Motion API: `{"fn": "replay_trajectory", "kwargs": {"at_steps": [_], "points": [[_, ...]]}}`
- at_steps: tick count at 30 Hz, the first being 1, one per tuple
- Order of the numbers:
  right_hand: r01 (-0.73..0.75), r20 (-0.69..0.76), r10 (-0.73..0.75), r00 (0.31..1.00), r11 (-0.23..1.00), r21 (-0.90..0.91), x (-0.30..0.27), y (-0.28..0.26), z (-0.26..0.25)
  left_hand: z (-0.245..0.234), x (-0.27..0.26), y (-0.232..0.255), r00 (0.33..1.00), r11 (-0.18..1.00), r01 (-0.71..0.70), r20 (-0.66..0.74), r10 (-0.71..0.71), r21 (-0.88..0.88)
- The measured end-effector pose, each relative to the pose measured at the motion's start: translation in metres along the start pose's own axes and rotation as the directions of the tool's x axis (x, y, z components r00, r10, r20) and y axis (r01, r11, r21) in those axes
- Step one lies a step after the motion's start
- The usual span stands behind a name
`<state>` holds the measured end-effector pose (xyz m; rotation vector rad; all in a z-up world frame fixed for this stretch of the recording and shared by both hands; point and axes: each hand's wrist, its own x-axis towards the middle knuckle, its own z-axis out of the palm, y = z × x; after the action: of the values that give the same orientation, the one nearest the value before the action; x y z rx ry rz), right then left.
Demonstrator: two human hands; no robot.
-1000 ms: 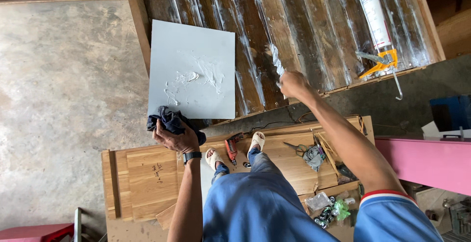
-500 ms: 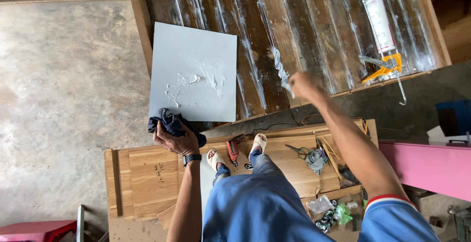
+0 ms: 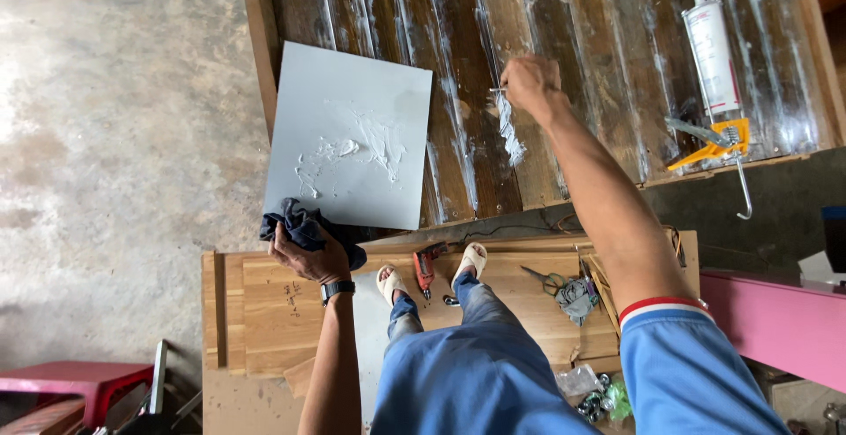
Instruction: The person uses a putty knife to scoop white filler from a metal sheet and applies it into the gaps between wooden planks on a workbench. They repeatedly spread and smooth the filler along the seams, occasionally wiping the tool on a cloth.
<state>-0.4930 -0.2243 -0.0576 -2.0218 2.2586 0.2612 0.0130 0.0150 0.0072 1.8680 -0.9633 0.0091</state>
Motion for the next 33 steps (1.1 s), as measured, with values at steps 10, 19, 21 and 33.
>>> {"fn": "replay_trajectory", "kwargs": {"at_steps": [10,19,21,33], "points": [[0.203,0.141,-0.177,0.974,0.958,-0.2,-0.061,-0.029,-0.096,-0.007,0.004,0.013,0.996,0.997,-0.074,0.037,0.075,-0.032],[0.291,0.167,-0.274,0.947,0.953,-0.088,-0.106,-0.041,-0.119,-0.009,0.005,0.015,0.995,0.994,-0.095,0.037,0.096,-0.049],[0.312,0.169,-0.309,0.936,0.95,0.008,-0.124,-0.044,-0.134,-0.006,0.002,0.005,0.998,0.998,-0.056,0.037,0.057,-0.039],[0.38,0.189,-0.368,0.91,0.925,-0.03,-0.167,-0.033,-0.12,0.002,-0.002,-0.013,0.999,0.995,-0.009,0.038,0.013,-0.102]]}}
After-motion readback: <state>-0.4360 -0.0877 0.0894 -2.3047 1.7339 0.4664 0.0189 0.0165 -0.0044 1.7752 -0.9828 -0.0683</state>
